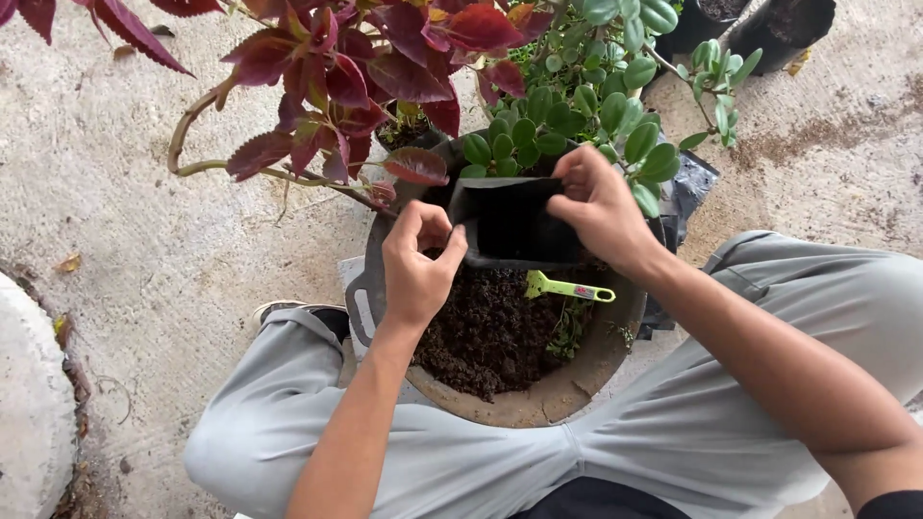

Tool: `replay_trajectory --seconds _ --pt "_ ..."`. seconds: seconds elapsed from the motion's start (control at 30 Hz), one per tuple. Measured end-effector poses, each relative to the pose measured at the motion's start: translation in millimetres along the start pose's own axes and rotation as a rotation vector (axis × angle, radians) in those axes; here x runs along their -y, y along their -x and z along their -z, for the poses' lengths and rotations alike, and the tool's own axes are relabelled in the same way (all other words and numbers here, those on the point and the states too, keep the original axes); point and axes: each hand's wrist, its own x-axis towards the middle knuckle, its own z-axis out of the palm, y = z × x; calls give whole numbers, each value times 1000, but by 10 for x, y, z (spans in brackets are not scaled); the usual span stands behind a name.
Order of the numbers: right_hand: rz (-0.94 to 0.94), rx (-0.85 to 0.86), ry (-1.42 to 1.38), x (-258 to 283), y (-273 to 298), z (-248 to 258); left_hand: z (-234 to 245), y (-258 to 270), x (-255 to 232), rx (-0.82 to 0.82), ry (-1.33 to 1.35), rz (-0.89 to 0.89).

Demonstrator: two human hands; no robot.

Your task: Filling small black plastic polybags with soil from a larger container using a small hand scoop.

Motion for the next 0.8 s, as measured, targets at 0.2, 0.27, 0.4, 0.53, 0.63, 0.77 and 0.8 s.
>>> replay_trajectory --seconds 0.2,0.27,0.4,0.53,0.63,0.77,0.8 --pt "238 -238 93 158 119 -16 49 -27 -184 -13 -456 -450" --pt "343 -279 258 162 143 -31 47 -16 -63 13 -630 -508" --pt "324 -237 348 122 140 -48 -33 46 -86 -29 -739 -566" --pt "319 -169 391 199 164 -84 -81 90 -24 19 -751 -494" --pt "576 -270 666 227 133 -28 -67 65 -45 -6 -746 -473" --pt "1003 -401 831 -50 10 55 -57 68 -155 -17 -728 -425" --pt "1005 -402 830 50 141 -39 -93 98 -55 -19 -729 -427"
